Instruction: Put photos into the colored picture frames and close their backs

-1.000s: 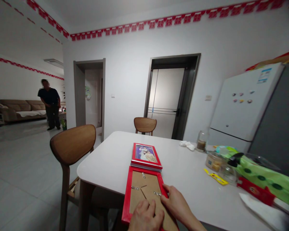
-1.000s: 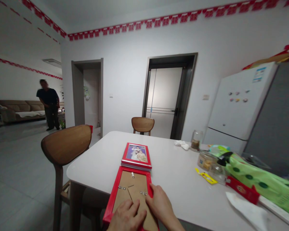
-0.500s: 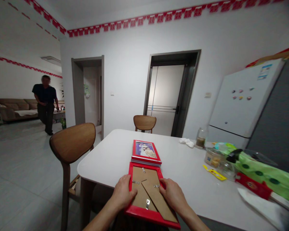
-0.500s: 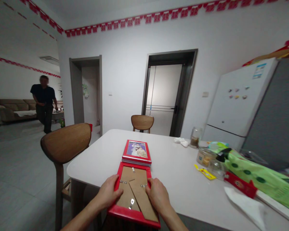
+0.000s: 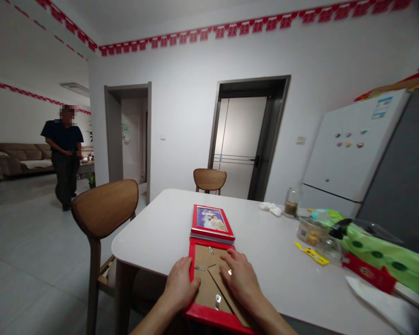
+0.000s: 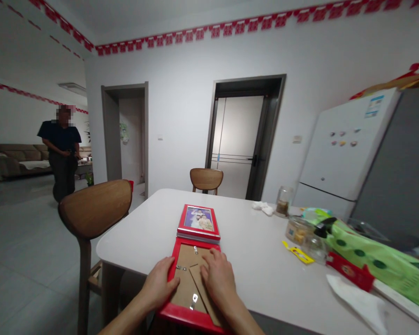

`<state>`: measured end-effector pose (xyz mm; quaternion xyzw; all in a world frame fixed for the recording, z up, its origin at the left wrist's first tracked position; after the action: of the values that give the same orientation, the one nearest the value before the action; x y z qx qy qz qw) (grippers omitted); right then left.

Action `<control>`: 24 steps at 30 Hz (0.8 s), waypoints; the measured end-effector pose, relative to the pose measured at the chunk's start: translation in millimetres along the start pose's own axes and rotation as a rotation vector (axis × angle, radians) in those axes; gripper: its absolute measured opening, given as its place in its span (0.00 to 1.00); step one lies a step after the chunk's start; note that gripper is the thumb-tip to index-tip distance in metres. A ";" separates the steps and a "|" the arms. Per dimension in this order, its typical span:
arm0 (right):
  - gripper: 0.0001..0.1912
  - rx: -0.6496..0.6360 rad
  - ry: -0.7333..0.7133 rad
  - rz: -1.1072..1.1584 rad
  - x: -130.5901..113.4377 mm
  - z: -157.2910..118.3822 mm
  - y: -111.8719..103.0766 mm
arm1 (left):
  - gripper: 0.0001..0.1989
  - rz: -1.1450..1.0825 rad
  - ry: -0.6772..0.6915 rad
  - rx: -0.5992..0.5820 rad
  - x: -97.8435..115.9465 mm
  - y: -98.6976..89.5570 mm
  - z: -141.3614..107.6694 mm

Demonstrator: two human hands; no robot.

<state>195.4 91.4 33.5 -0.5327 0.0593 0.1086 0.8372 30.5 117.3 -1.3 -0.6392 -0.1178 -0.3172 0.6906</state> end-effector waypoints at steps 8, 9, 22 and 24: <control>0.12 -0.126 -0.125 0.081 -49.6 23.6 42.3 | 0.22 0.029 -0.002 0.012 4.9 3.3 1.1; 0.12 -0.118 -0.113 0.072 -48.9 24.9 43.6 | 0.22 0.024 -0.007 0.014 4.3 3.3 1.2; 0.15 -0.085 0.007 0.037 -5.9 33.4 38.6 | 0.26 0.012 -0.043 -0.004 2.7 2.8 -1.1; 0.16 -0.089 -0.010 0.053 -9.1 33.8 38.7 | 0.25 0.017 -0.045 0.000 2.9 2.8 -0.8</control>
<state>176.6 136.8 15.8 -0.5671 0.0645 0.1358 0.8098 34.2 115.7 -2.0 -0.6472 -0.1277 -0.2970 0.6904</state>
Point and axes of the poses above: each hand's wrist, its own z-axis towards the middle knuckle, its own y-axis out of the palm, x = y × z, the point moved 6 cm from there along z, towards the middle knuckle, and after that the axes turned 5 degrees about -y, right-handed, at the moved point
